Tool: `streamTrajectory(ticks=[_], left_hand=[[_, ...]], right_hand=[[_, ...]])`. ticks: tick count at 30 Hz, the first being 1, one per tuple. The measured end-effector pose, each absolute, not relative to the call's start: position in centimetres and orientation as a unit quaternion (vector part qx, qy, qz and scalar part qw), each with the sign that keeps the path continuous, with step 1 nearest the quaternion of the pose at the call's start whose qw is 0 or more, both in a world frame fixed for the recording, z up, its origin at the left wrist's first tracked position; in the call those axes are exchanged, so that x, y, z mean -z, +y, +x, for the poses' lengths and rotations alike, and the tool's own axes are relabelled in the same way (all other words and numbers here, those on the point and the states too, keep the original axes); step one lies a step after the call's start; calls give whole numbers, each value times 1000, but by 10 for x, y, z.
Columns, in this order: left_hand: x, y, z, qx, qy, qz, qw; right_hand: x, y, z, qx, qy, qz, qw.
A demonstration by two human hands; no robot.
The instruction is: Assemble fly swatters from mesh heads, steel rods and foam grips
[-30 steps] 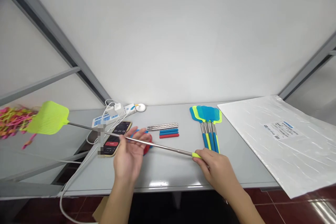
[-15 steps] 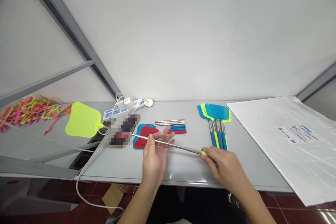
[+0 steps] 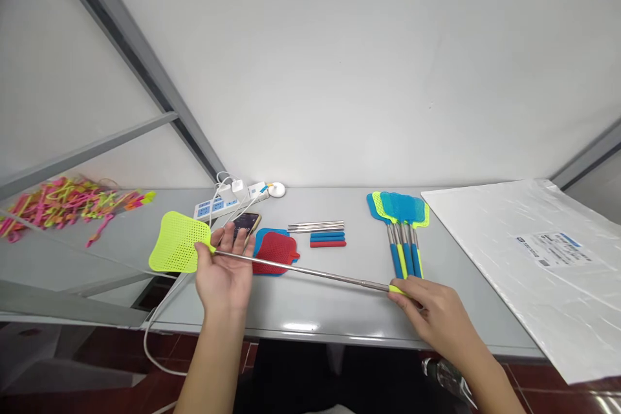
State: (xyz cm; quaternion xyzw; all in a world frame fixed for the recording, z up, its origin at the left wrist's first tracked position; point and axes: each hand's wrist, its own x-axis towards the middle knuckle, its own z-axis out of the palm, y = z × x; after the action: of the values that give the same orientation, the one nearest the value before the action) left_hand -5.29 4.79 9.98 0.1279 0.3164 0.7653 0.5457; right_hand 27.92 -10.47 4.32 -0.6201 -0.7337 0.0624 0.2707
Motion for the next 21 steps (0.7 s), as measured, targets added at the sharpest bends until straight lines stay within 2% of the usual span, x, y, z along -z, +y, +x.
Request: streamTrajectory(ticks=[3, 6, 8, 13, 21], left_hand=[[-96, 34, -25, -767, 298, 157, 546], [-86, 2, 23, -712, 277, 209, 610], [-81, -18, 50, -713, 270, 233, 604], [-83, -32, 67, -677, 257, 261, 638], [-83, -15, 61, -624, 262, 343, 651]], right_hand=[[-48, -96, 264, -60, -745, -605, 273], [-57, -85, 232, -76, -759, -588, 268], [-63, -78, 207, -72, -751, -585, 297], [-68, -74, 164, -164, -711, -584, 355], [-78, -75, 156, -302, -632, -606, 377]])
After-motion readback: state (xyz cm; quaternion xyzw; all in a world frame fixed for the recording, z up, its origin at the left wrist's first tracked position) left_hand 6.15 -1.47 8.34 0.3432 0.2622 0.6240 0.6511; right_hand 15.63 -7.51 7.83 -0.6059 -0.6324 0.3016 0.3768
